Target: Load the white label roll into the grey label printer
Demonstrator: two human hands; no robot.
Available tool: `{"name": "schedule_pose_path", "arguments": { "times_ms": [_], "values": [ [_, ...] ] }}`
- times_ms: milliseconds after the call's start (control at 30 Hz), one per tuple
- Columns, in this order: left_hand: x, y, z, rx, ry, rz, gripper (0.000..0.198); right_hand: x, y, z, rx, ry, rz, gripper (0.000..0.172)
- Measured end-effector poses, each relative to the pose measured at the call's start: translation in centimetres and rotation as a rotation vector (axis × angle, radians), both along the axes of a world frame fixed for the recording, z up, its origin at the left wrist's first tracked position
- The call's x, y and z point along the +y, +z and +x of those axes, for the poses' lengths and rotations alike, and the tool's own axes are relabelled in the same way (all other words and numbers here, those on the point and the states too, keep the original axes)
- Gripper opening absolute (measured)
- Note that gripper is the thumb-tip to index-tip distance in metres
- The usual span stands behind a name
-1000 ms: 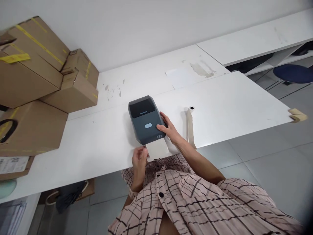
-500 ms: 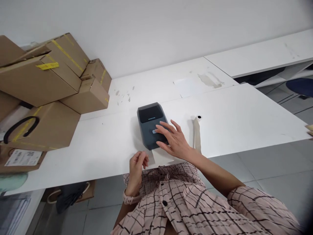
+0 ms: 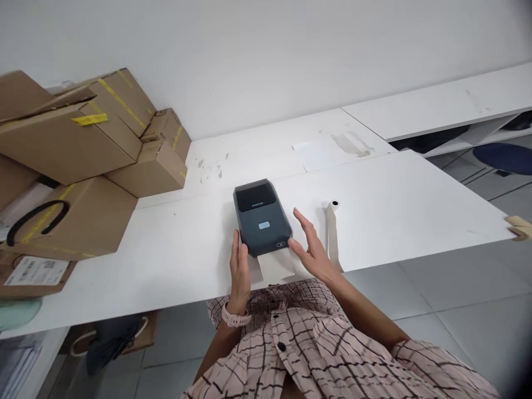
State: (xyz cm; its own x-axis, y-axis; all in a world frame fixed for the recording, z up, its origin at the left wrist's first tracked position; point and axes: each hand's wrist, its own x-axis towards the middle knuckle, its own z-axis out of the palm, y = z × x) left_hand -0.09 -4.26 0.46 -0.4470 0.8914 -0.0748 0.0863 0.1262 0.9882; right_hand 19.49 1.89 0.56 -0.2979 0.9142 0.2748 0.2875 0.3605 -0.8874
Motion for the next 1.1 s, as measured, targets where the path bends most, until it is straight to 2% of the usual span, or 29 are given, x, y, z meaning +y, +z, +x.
{"name": "schedule_pose_path", "arguments": {
  "times_ms": [100, 167, 233, 267, 333, 400, 467, 533, 600, 667, 733, 833, 967, 1033, 1100],
  "values": [
    [0.8, 0.6, -0.6, 0.044, -0.032, 0.089, 0.069, 0.6, 0.8, 0.0, 0.183, 0.144, -0.174, 0.064],
    [1.6, 1.2, -1.1, 0.065, -0.056, 0.145, 0.067, 1.1, 1.9, -0.8, 0.250, 0.288, -0.171, 0.063],
    [2.0, 1.6, -1.6, 0.068, -0.067, 0.182, 0.065, 1.4, 2.9, -1.8, 0.242, 0.356, -0.108, 0.065],
    [2.1, 1.7, -1.7, 0.068, -0.055, 0.190, 0.064, 1.5, 3.2, -2.2, 0.233, 0.340, -0.069, 0.066],
    [1.8, 1.2, -1.8, 0.070, -0.007, 0.176, 0.064, 1.5, 3.3, -2.6, 0.245, 0.208, -0.033, 0.068],
    [1.2, 0.3, -1.6, 0.069, 0.022, 0.118, 0.066, 1.3, 2.5, -2.4, 0.293, 0.041, -0.112, 0.067],
    [0.6, -0.8, -1.2, 0.057, -0.003, 0.058, 0.070, 1.0, 1.1, -2.0, 0.326, -0.061, -0.269, 0.068],
    [0.3, -1.7, -0.7, 0.058, -0.027, 0.031, 0.073, 0.6, -0.4, -1.9, 0.343, -0.082, -0.379, 0.072],
    [0.1, -2.2, -0.3, 0.077, -0.020, 0.034, 0.075, 0.2, -1.5, -2.0, 0.352, -0.074, -0.392, 0.075],
    [0.1, -2.1, -0.2, 0.099, -0.006, 0.043, 0.075, -0.1, -2.1, -2.2, 0.349, -0.071, -0.355, 0.075],
    [0.2, -1.5, -0.4, 0.118, -0.010, 0.059, 0.073, 0.0, -2.0, -2.2, 0.315, -0.079, -0.316, 0.073],
    [1.3, 0.2, -1.4, 0.142, -0.008, 0.155, 0.069, 1.1, -0.2, -1.8, 0.214, -0.072, -0.224, 0.072],
    [5.1, 2.7, -3.9, 0.133, -0.048, 0.303, 0.061, 5.1, 4.2, -2.0, 0.084, -0.016, -0.020, 0.072],
    [7.2, 3.0, -5.0, 0.152, -0.006, 0.308, 0.058, 7.7, 6.3, -3.0, 0.034, -0.003, 0.079, 0.077],
    [8.7, 2.5, -5.8, 0.194, 0.040, 0.216, 0.058, 10.3, 7.8, -4.4, -0.009, -0.016, 0.162, 0.087]
  ]
}}
